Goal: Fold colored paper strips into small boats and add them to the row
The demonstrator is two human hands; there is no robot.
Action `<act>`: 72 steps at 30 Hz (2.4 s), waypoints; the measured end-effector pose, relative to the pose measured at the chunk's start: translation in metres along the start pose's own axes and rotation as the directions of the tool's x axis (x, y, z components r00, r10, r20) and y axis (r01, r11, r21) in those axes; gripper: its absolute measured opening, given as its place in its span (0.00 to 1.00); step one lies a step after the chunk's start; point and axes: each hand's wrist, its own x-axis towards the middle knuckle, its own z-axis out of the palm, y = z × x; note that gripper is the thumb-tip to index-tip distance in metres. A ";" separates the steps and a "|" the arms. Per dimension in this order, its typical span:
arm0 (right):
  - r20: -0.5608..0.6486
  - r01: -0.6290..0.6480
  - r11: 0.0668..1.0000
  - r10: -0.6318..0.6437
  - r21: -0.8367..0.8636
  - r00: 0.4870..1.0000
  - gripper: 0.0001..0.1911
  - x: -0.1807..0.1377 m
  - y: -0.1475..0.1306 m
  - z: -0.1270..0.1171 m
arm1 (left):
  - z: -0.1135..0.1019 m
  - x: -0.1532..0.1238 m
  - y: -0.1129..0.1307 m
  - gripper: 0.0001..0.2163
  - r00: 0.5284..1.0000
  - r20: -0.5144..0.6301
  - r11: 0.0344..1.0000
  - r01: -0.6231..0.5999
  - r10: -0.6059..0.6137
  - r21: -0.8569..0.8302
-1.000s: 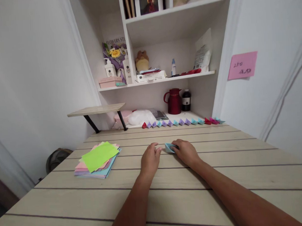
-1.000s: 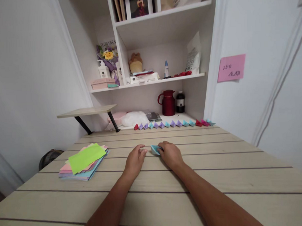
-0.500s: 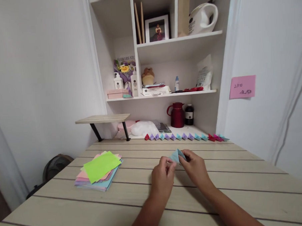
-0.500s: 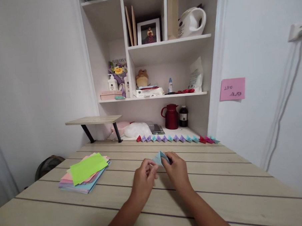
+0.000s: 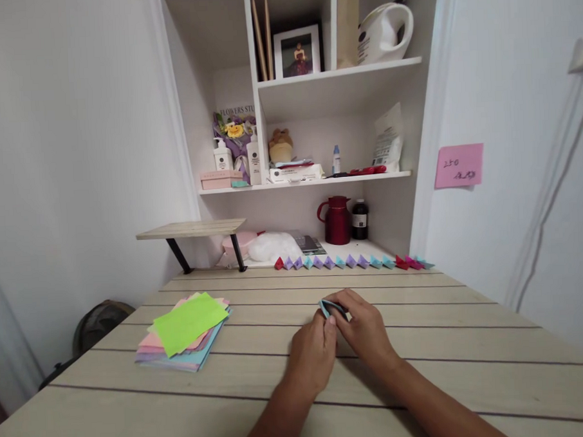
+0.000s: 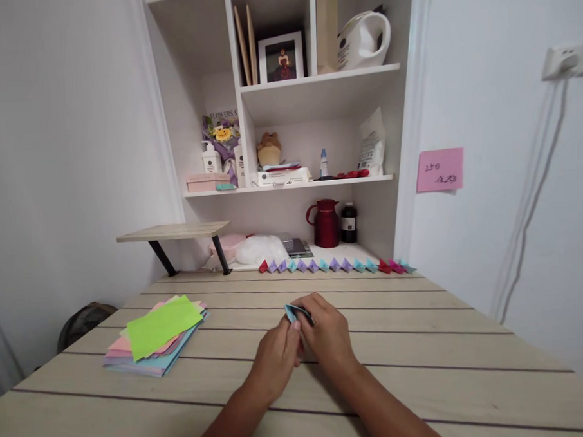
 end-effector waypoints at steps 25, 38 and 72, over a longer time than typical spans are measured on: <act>0.106 0.097 0.957 -0.070 -0.273 0.992 0.05 -0.007 -0.004 0.013 | -0.014 0.006 0.000 0.09 0.965 -0.223 0.806 0.243 -0.141 0.540; 0.149 0.032 0.981 -0.003 -0.192 0.989 0.08 -0.007 -0.004 0.011 | -0.011 0.005 -0.001 0.11 0.981 -0.180 0.854 0.157 -0.076 0.496; 0.100 -0.361 0.925 0.351 0.116 0.931 0.08 -0.037 -0.009 0.011 | -0.020 -0.045 -0.003 0.09 0.975 -0.222 0.963 0.064 -0.005 0.261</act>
